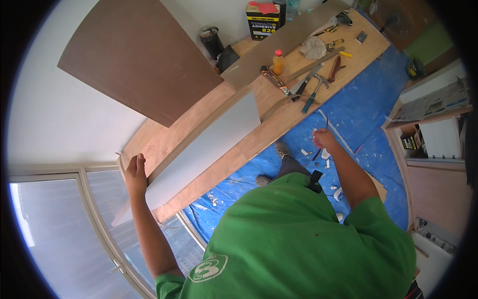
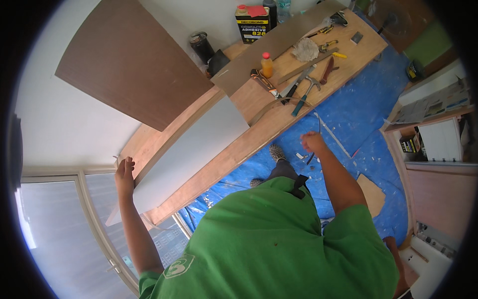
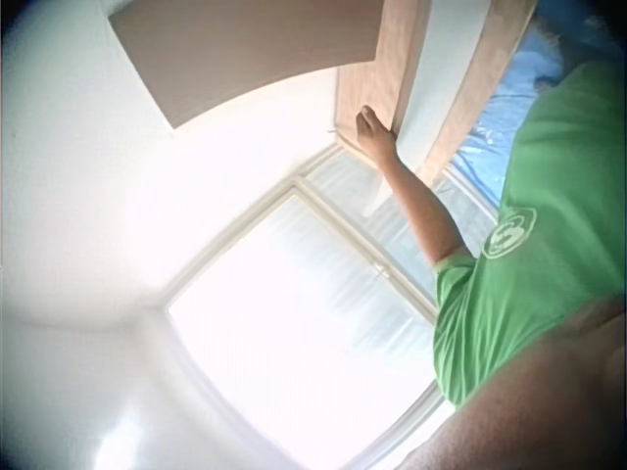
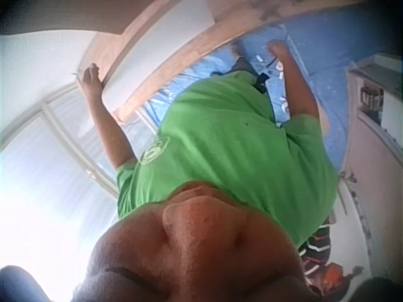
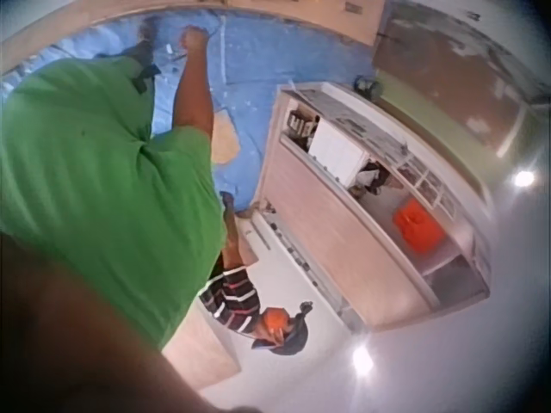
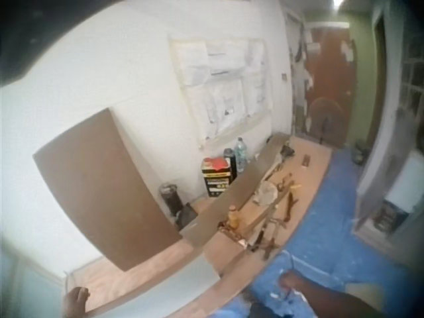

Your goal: The person assembles a wooden cabinet by positioning panels, applying adhesive, and using a hammer to secure joints. They handle multiple boards and tools, aligning pieces and tapping them into place while another person assists nearby.

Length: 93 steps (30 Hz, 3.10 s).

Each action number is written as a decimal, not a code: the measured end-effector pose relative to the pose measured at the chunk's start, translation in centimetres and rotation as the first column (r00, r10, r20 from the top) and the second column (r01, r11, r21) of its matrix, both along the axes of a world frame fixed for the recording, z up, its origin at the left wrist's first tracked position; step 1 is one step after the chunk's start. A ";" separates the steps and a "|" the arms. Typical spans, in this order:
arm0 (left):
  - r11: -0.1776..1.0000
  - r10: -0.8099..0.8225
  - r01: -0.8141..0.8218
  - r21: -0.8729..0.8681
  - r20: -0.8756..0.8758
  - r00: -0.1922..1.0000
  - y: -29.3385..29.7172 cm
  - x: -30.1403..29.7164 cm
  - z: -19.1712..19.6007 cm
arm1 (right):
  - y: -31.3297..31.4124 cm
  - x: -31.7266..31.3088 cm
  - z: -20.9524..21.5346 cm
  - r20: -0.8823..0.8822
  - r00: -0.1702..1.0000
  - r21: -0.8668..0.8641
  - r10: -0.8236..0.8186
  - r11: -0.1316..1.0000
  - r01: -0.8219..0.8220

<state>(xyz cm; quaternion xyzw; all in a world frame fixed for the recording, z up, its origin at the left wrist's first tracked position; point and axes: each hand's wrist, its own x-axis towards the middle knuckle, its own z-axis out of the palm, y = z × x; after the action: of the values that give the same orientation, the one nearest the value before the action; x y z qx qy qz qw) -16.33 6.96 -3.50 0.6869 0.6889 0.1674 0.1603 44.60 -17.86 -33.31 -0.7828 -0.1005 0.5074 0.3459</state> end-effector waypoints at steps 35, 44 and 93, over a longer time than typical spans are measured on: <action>0.919 -0.390 0.361 -0.160 -0.216 0.895 -0.3 29.2 2.0 | 10.6 12.5 -13.0 -0.436 0.396 -0.209 -0.808 0.519 0.829; 0.903 -0.429 0.417 -0.098 -0.222 0.876 -0.4 28.8 1.8 | 10.8 14.7 -11.3 -0.430 0.303 0.061 -0.850 0.308 0.949; 0.906 -0.422 0.417 -0.076 -0.256 0.870 -2.2 30.5 2.7 | 12.2 16.6 -11.4 -0.362 0.578 -0.159 -0.731 0.659 0.735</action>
<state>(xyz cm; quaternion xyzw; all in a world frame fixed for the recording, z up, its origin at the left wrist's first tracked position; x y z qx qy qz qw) 14.12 4.72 -0.82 0.8346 0.5399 0.0284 0.1051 61.21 -5.67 -44.70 -0.6328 0.3015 0.4655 0.5404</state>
